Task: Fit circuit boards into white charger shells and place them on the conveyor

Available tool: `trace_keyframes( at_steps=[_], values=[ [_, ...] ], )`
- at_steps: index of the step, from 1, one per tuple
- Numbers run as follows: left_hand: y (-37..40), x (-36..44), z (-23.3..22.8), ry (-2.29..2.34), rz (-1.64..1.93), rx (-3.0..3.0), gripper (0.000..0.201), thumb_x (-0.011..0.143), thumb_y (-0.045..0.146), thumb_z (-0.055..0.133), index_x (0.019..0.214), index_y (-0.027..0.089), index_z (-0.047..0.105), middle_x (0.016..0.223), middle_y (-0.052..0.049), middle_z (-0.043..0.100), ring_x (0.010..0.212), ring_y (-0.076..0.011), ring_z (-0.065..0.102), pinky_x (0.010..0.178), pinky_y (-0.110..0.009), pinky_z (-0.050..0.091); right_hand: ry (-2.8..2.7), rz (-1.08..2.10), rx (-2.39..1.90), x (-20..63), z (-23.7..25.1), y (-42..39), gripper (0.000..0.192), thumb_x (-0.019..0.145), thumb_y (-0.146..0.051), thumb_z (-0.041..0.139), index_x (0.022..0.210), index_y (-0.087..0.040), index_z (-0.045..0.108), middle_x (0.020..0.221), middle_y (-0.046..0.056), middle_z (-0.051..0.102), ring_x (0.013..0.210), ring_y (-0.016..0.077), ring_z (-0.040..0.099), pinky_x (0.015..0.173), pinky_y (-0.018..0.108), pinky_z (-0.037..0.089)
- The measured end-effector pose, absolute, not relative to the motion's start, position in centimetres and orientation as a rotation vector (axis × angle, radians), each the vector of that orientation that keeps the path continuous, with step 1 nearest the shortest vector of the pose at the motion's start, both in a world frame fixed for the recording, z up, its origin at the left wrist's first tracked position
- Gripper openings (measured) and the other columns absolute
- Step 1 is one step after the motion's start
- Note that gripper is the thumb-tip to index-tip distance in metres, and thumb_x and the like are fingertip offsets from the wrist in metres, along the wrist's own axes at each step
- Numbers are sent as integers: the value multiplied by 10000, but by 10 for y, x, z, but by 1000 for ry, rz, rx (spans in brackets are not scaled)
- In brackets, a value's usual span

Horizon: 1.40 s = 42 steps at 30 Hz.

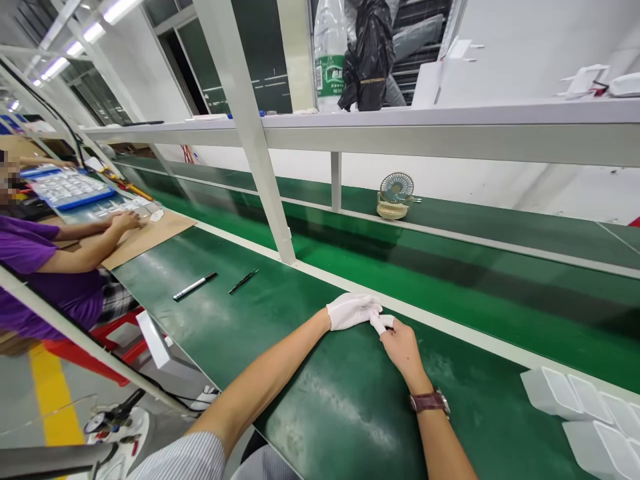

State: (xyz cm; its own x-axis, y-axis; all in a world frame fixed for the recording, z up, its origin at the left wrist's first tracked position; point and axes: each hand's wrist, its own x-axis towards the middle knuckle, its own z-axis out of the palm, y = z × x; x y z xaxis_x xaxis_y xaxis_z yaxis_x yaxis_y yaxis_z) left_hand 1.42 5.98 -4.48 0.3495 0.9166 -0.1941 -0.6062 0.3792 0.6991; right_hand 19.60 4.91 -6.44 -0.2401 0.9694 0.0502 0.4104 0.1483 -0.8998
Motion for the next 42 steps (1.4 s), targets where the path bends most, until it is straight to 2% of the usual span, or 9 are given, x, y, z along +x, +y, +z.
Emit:
trace_keyframes(
  at_steps=[6,14,21,25,30,34,37,40,42],
  values=[
    [62,13,-53,648,1056,553,284,814,280,779,920,28,706,851,-140,712,773,-184,678,890,-371,485,-1736,1010,-1315,190,-54,44,275,632,-389,555,704,-203,746,533,8,642,503,186,567,497,268,429],
    [62,13,-57,633,1054,552,364,681,329,880,861,48,733,824,-131,710,764,-189,663,824,-368,499,-1751,945,-1323,185,-55,43,249,627,-416,564,638,-241,741,492,32,623,525,230,608,494,288,464],
    [64,11,-53,653,1050,578,377,654,338,895,841,53,733,818,-128,709,727,-184,646,788,-374,491,-1784,857,-1289,180,-59,42,278,717,-451,579,706,-238,757,801,67,749,663,236,662,607,302,516],
    [65,9,-47,650,1050,575,400,647,331,901,867,47,726,835,-117,700,729,-178,641,743,-341,482,-1816,829,-1257,177,-63,42,308,791,-460,575,725,-221,758,765,68,723,645,216,629,623,309,500],
    [69,6,-44,645,1041,533,334,756,286,836,938,35,711,904,-138,703,741,-162,649,769,-311,488,-1836,833,-1217,177,-70,44,305,854,-438,574,748,-219,759,802,68,712,674,200,605,629,302,484],
    [75,2,-40,632,1017,454,372,903,401,674,992,40,683,931,-133,679,692,-122,615,682,-258,475,-1822,880,-1190,176,-70,45,246,863,-407,604,892,-235,778,966,72,730,653,177,596,589,292,474],
    [78,-1,-33,602,990,400,394,943,469,589,921,81,658,845,-86,643,647,-103,570,652,-239,462,-1783,916,-1190,174,-67,47,233,864,-399,618,941,-240,770,1032,67,725,626,160,576,569,288,464],
    [80,-2,-25,583,964,363,450,945,543,538,856,112,628,766,-55,601,615,-107,545,649,-249,460,-1711,950,-1224,174,-64,48,251,867,-397,619,975,-212,750,921,61,719,558,138,522,529,276,437],
    [80,-2,-22,585,951,349,495,942,580,510,895,104,637,834,-91,631,674,-139,587,679,-274,476,-1657,979,-1248,175,-62,49,281,881,-406,608,1012,-190,730,787,42,691,528,133,494,509,267,422]
  ],
)
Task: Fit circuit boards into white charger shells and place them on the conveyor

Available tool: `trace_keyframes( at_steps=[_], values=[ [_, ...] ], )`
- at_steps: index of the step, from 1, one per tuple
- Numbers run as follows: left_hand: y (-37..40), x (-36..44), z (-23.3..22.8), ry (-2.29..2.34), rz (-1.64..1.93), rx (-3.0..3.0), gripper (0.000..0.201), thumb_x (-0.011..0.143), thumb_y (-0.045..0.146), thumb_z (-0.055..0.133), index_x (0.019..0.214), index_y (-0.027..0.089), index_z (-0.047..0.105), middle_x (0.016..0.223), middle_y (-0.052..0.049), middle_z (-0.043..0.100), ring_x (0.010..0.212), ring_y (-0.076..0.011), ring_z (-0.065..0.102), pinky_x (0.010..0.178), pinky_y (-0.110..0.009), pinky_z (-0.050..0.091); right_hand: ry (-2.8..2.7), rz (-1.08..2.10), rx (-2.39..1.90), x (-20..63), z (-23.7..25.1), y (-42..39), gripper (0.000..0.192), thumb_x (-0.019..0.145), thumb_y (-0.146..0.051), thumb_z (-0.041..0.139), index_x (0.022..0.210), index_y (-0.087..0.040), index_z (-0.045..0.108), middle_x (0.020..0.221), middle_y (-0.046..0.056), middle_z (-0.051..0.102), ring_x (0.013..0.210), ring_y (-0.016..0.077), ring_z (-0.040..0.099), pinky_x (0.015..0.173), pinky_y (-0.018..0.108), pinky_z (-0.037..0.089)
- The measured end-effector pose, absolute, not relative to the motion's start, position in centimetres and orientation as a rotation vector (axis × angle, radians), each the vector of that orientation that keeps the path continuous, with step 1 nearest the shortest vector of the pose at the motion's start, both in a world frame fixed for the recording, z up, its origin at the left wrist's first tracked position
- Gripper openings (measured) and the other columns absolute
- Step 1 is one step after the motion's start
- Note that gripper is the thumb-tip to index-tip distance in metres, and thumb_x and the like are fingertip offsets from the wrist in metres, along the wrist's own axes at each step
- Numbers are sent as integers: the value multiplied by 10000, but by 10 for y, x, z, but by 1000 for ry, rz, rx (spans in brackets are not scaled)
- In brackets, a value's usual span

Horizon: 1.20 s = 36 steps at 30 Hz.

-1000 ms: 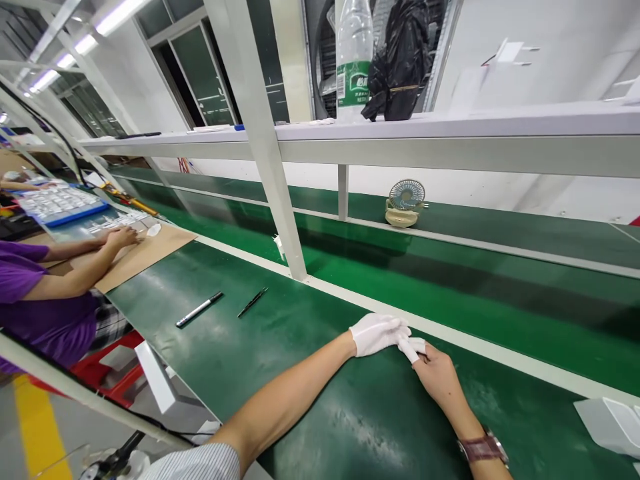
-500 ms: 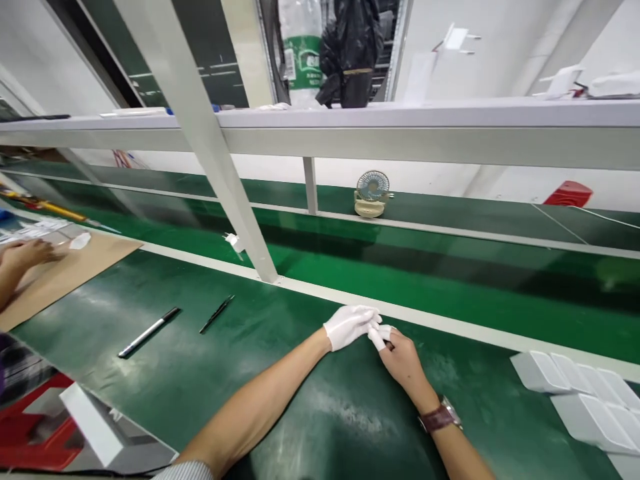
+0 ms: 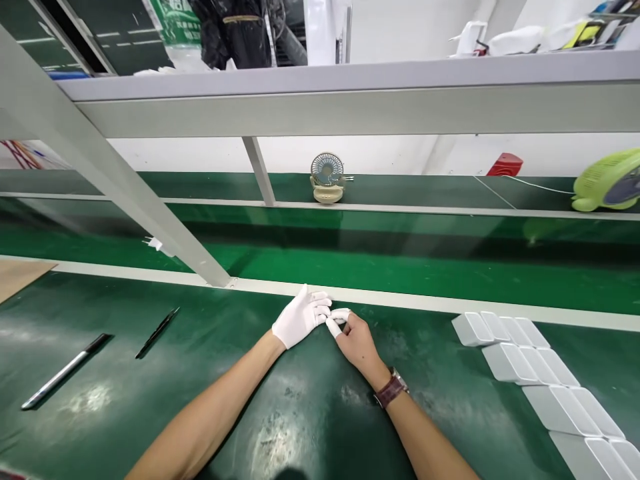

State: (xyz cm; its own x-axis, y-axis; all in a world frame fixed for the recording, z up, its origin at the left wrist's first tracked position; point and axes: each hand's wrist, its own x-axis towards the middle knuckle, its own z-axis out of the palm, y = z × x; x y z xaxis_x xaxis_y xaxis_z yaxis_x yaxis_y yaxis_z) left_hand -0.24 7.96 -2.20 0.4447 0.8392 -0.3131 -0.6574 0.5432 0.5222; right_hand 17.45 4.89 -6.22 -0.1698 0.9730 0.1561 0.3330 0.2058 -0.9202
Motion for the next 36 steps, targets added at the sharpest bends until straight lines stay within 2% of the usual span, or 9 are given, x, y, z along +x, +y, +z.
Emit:
trace_keyframes(
  at_steps=[2,5,9,15,21,29,36],
  values=[
    [79,-3,-20,581,948,335,556,939,613,478,963,85,650,954,-143,658,776,-188,631,723,-308,496,-1613,1020,-1249,175,-62,49,314,906,-427,580,1047,-179,710,738,34,668,546,139,513,511,261,429],
    [79,-4,-18,574,955,316,645,930,660,439,1036,62,658,1071,-188,665,924,-262,656,804,-373,513,-1562,1091,-1220,176,-63,49,368,941,-452,535,1147,-177,665,803,47,682,626,157,583,533,256,462],
    [78,-6,-18,539,912,329,751,929,694,388,1143,18,633,1194,-244,648,1107,-360,631,945,-492,477,-1507,1120,-1200,176,-67,48,466,929,-466,570,1304,-189,569,864,46,680,652,159,596,561,267,492],
    [75,-6,-18,413,858,371,808,941,696,338,1253,-5,593,1357,-292,563,1309,-472,489,1054,-627,363,-1501,1080,-1209,174,-71,49,397,903,-455,611,1207,-200,630,807,33,658,644,166,574,591,284,495],
    [69,-4,-16,316,871,403,781,943,685,354,1188,10,661,1307,-260,622,1294,-458,514,1118,-609,290,-1555,1025,-1254,175,-69,49,296,862,-443,646,993,-184,710,635,-7,574,527,137,455,520,273,424],
    [71,-8,-23,344,853,444,773,941,709,304,1299,100,620,1490,-204,475,1305,-488,481,1040,-600,341,-1627,979,-1273,176,-63,47,333,869,-416,629,1100,-191,713,643,-5,593,515,134,428,515,272,403],
    [70,-6,-22,327,847,436,776,947,693,323,1258,58,641,1414,-235,547,1303,-479,490,1061,-593,328,-1640,966,-1298,175,-62,47,258,840,-391,636,989,-203,729,590,-23,540,512,136,436,514,268,394]
  ],
)
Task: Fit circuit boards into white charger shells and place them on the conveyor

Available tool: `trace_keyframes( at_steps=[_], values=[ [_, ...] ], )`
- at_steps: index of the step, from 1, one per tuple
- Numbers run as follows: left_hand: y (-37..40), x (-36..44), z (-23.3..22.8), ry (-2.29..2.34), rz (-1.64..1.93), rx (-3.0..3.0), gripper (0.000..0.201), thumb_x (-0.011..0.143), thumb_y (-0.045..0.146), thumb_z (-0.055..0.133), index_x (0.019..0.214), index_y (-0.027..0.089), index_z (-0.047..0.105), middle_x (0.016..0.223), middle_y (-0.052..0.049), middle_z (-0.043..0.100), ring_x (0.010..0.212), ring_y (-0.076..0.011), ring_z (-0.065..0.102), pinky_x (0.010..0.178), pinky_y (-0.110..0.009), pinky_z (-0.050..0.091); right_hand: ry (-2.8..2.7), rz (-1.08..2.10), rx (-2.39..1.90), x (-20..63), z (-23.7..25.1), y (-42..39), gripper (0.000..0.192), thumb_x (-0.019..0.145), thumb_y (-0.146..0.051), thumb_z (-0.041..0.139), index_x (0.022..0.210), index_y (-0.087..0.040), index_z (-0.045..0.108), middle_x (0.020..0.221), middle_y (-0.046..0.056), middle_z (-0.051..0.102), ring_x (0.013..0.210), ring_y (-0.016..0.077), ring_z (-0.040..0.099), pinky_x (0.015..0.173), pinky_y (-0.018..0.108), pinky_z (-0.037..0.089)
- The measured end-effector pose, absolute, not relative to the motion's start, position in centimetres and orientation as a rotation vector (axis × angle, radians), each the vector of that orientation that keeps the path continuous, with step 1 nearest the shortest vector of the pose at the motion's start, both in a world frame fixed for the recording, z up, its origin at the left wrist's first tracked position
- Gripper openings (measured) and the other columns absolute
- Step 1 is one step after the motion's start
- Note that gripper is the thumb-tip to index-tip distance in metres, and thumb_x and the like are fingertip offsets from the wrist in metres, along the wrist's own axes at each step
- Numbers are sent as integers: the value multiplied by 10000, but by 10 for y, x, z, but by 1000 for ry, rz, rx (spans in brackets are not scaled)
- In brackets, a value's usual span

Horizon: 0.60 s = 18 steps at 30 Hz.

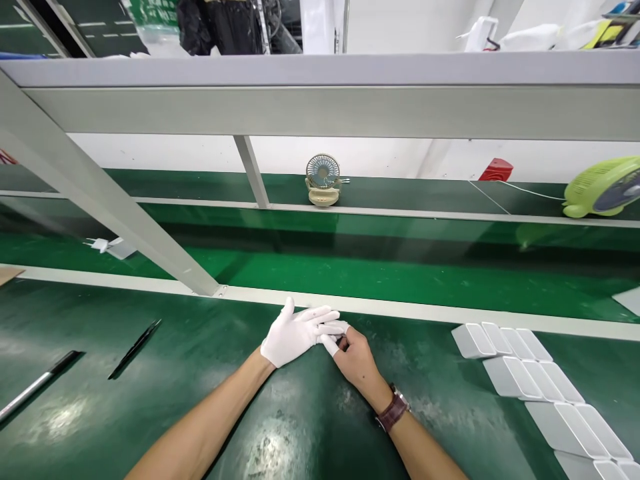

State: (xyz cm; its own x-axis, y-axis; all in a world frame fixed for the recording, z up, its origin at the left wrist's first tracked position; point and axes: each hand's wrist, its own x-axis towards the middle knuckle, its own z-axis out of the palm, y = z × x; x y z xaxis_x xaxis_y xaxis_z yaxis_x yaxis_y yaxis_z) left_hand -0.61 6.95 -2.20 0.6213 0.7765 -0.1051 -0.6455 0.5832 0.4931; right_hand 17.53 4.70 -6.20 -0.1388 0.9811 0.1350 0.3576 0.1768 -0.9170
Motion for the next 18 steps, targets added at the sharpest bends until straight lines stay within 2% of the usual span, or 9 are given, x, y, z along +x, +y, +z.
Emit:
trace_keyframes(
  at_steps=[4,7,14,18],
  values=[
    [68,-4,-18,313,851,431,755,951,673,351,1224,41,661,1349,-232,604,1298,-454,509,1117,-582,287,-1644,950,-1334,177,-64,47,227,822,-410,647,840,-189,694,566,-34,488,511,131,436,500,259,370],
    [68,-4,-18,279,873,383,744,966,649,341,1226,26,654,1338,-234,612,1335,-452,471,1138,-596,259,-1657,947,-1354,178,-65,46,261,841,-439,642,812,-182,675,564,-41,458,517,127,431,503,257,362],
    [71,-5,-19,257,871,297,776,968,654,319,1428,51,483,1569,-184,366,1516,-345,170,1211,-509,149,-1716,927,-1346,178,-62,45,349,918,-416,569,1159,-190,680,624,-39,495,538,129,446,550,263,406],
    [72,-3,-17,240,890,303,779,973,650,302,1434,46,476,1580,-174,347,1518,-343,166,1222,-520,119,-1758,878,-1351,178,-63,44,327,889,-395,612,1135,-193,688,615,-46,489,534,130,465,559,268,410]
  ],
)
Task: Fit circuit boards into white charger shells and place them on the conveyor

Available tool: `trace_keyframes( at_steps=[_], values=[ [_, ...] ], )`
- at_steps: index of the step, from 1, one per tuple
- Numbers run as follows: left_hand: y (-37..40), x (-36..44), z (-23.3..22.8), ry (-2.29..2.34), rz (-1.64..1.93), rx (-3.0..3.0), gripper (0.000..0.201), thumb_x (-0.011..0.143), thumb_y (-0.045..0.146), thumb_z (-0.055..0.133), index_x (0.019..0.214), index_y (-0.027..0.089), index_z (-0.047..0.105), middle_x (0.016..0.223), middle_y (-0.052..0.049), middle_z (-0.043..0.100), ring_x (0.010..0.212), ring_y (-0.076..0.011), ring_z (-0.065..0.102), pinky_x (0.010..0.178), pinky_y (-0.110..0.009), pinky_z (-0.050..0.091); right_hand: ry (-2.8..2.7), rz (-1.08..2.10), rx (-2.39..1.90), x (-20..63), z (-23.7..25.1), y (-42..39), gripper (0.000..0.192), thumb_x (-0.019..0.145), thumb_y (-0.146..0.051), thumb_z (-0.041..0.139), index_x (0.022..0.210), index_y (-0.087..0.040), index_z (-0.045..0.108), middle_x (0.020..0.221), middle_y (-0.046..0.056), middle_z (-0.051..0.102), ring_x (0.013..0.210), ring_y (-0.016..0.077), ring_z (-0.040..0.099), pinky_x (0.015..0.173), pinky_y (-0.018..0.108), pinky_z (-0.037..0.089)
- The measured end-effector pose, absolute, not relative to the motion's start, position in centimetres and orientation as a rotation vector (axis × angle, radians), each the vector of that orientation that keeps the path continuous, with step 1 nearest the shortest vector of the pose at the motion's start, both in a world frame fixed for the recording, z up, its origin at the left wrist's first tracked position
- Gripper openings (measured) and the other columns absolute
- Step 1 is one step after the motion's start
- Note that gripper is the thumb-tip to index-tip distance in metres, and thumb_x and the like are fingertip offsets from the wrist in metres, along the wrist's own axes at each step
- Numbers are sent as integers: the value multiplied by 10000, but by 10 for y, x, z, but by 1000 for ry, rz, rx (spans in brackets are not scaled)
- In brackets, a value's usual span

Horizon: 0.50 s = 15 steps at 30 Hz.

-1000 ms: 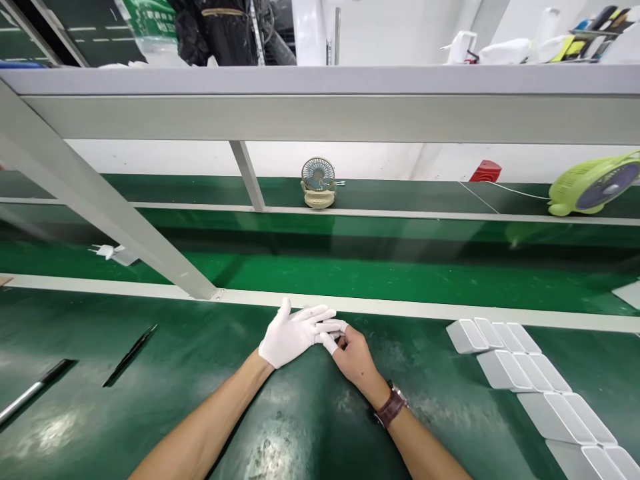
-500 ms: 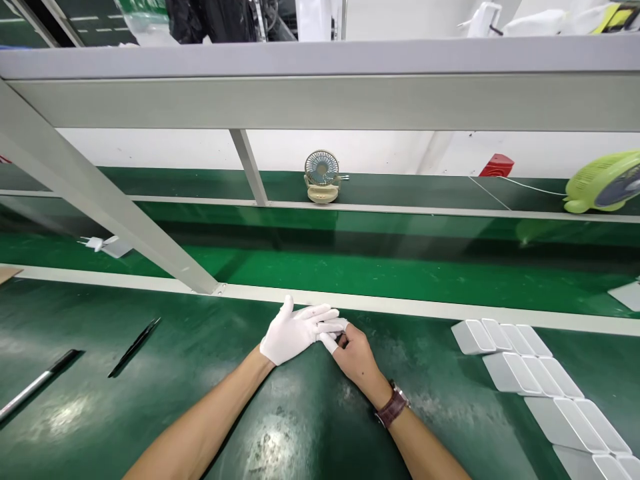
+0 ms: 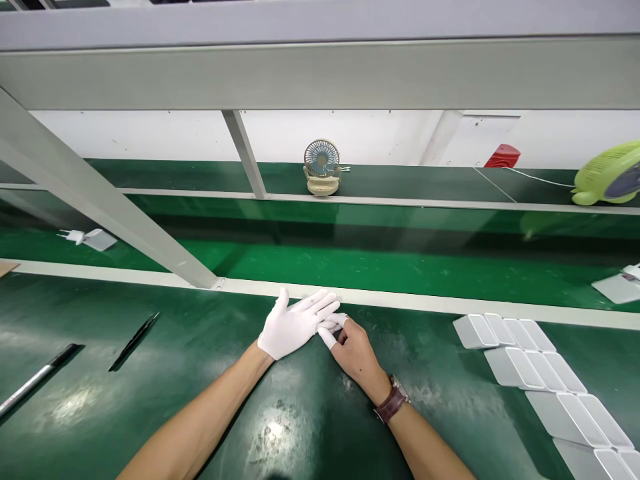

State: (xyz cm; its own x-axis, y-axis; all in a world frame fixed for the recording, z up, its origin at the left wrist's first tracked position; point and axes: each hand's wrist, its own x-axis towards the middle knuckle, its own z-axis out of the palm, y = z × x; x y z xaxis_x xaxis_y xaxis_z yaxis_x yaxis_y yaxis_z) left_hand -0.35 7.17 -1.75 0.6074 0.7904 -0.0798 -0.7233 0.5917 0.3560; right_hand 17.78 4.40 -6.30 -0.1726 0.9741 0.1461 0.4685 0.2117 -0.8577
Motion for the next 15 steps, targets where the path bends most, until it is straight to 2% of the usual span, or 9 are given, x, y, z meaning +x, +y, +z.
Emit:
trace_keyframes(
  at_steps=[8,15],
  values=[
    [71,-5,-24,239,847,409,799,969,675,275,1402,52,523,1539,-193,413,1498,-372,219,1216,-543,94,-1792,805,-1361,176,-63,42,213,867,-397,630,873,-186,661,657,-25,518,545,128,478,553,266,403],
    [67,-6,-26,203,738,472,784,969,682,245,1484,120,430,1622,-133,267,1536,-301,97,1230,-474,74,-1794,806,-1377,174,-62,38,215,851,-412,669,856,-199,640,675,-19,534,568,140,490,562,270,402]
  ],
)
